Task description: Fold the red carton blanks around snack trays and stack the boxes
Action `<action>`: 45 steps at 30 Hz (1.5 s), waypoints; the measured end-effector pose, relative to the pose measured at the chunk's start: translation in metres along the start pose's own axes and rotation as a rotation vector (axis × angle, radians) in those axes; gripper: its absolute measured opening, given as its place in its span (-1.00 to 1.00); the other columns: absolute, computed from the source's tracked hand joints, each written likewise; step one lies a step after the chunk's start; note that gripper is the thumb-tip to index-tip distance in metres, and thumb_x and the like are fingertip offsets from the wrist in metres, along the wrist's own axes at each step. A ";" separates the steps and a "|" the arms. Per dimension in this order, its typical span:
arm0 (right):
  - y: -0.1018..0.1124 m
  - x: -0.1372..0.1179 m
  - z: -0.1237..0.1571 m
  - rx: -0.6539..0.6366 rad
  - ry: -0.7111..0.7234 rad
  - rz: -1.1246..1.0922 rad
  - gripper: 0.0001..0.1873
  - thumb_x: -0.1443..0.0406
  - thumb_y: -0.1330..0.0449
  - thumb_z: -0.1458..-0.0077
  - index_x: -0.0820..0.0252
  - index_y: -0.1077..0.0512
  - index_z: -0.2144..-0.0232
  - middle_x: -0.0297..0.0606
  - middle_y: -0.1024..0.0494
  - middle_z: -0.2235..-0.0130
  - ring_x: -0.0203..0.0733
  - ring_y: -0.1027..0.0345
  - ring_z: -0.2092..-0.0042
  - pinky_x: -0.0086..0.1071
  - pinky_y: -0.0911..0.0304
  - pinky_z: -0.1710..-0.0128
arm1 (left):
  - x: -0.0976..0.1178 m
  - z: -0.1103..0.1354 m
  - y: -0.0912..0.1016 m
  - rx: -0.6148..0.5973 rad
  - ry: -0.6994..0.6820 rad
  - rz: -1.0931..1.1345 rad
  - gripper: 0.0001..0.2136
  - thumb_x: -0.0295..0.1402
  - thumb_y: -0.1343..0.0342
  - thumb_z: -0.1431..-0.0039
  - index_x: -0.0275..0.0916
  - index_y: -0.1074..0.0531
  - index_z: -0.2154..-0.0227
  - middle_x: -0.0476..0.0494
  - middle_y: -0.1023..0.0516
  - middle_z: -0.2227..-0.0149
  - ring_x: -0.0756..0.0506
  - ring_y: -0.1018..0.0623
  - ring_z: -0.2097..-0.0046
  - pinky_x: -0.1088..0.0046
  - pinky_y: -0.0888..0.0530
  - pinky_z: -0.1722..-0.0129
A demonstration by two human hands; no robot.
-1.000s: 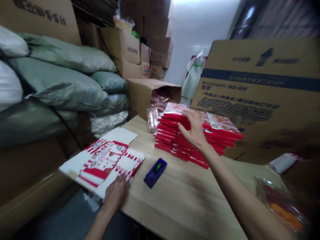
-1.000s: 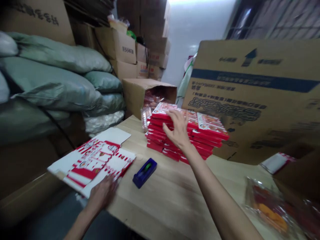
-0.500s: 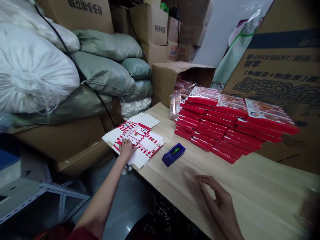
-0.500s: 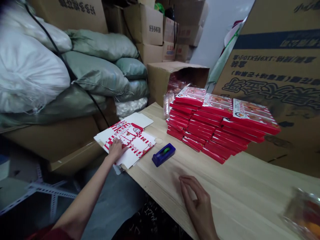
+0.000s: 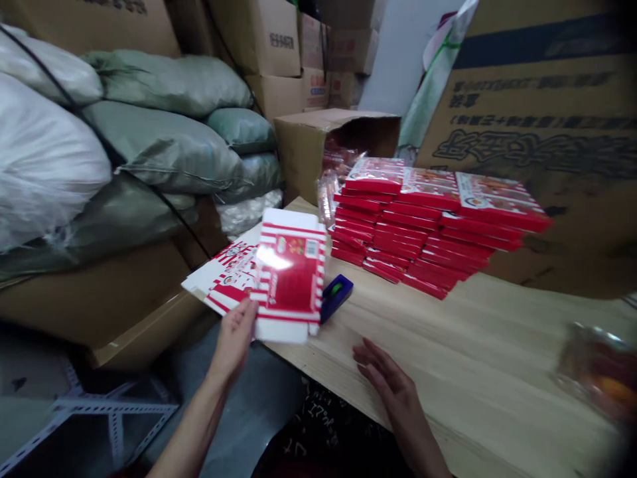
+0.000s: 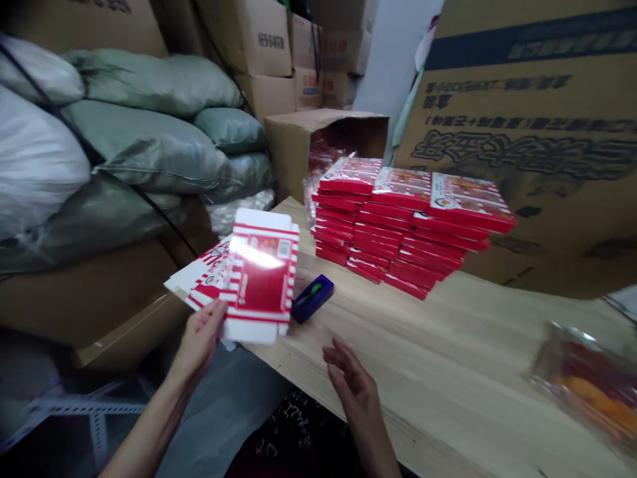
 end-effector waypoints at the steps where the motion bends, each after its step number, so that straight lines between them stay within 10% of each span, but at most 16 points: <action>1: -0.007 -0.006 -0.001 -0.037 -0.013 -0.103 -0.32 -0.06 -0.39 -0.09 -0.02 -0.46 -0.20 -0.08 -0.62 -0.14 0.15 -0.49 -0.19 0.07 -0.37 -0.21 | -0.005 0.020 -0.021 -0.150 0.097 0.157 -0.57 0.04 -0.12 -0.30 -0.22 -0.57 0.07 -0.17 -0.69 0.26 -0.19 -0.65 0.28 0.32 -0.57 0.26; 5: -0.004 -0.011 0.005 -0.015 -0.152 -0.293 -0.42 -0.06 -0.43 -0.04 0.07 -0.57 -0.03 -0.06 -0.71 0.02 0.19 -0.62 0.01 0.09 -0.49 -0.04 | -0.011 0.080 -0.077 -0.481 0.190 0.119 -0.61 -0.03 -0.11 -0.34 -0.19 -0.55 -0.01 -0.22 -0.69 0.14 -0.24 -0.67 0.14 0.22 -0.59 0.12; 9: 0.024 0.002 0.025 -0.013 -0.161 -0.134 -0.48 -0.06 -0.45 -0.01 0.11 -0.64 0.09 -0.10 -0.74 0.12 0.17 -0.64 0.06 0.06 -0.50 -0.02 | 0.031 0.075 -0.091 -0.215 -0.372 -0.332 -0.60 -0.22 -0.21 -0.31 -0.11 -0.40 -0.17 -0.24 -0.52 -0.16 -0.27 -0.47 -0.21 0.08 -0.39 -0.23; 12: 0.038 0.013 0.038 -0.089 -0.088 -0.001 -0.51 -0.06 -0.44 -0.02 0.09 -0.67 0.11 -0.12 -0.73 0.10 0.16 -0.60 0.00 0.02 -0.47 -0.07 | 0.056 0.067 -0.113 -0.366 -0.632 -0.521 -0.60 -0.30 -0.21 -0.32 -0.11 -0.36 -0.18 -0.24 -0.47 -0.14 -0.26 -0.40 -0.21 0.04 -0.34 -0.25; 23: 0.057 0.030 0.064 0.136 -0.139 -0.160 -0.50 0.02 -0.54 0.11 0.09 -0.65 0.13 -0.14 -0.74 0.09 0.14 -0.61 -0.02 0.08 -0.39 -0.19 | 0.050 0.087 -0.169 -0.596 -0.702 -0.467 -0.84 -0.36 -0.18 -0.35 -0.10 -0.46 0.04 -0.15 -0.47 0.07 -0.22 -0.41 -0.06 0.01 -0.27 -0.23; 28: 0.062 0.025 0.069 0.167 -0.286 -0.390 -0.40 0.10 -0.56 0.11 0.07 -0.57 0.01 -0.13 -0.72 0.01 0.17 -0.63 0.00 0.09 -0.48 -0.09 | 0.026 0.096 -0.158 -0.358 -0.480 -0.312 -0.52 -0.28 -0.19 -0.34 -0.07 -0.27 -0.28 -0.25 -0.39 -0.22 -0.25 -0.37 -0.28 0.08 -0.30 -0.30; 35: 0.057 0.025 0.062 0.265 -0.295 -0.497 -0.40 0.04 -0.54 0.08 0.08 -0.57 0.00 -0.12 -0.71 -0.01 0.20 -0.59 -0.07 0.09 -0.44 -0.15 | -0.006 0.139 -0.164 -0.698 0.098 -0.052 -0.54 -0.19 -0.24 -0.27 -0.12 -0.39 -0.20 -0.21 -0.65 -0.04 -0.23 -0.66 0.05 0.27 -0.57 0.06; 45: 0.052 0.030 0.065 0.302 -0.276 -0.401 -0.39 0.02 -0.57 0.17 0.13 -0.61 0.08 -0.07 -0.73 0.07 0.21 -0.63 0.01 0.09 -0.45 -0.12 | 0.010 0.139 -0.171 -0.864 0.093 0.026 -0.70 -0.19 -0.19 -0.31 -0.15 -0.58 -0.04 -0.19 -0.70 0.04 -0.25 -0.66 0.08 0.22 -0.56 0.01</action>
Point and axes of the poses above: each hand's wrist, its own z-axis away from the middle knuckle, its own y-axis out of the back of the hand, x = y × z, the point moved 3 cm from there along -z, towards the middle knuckle
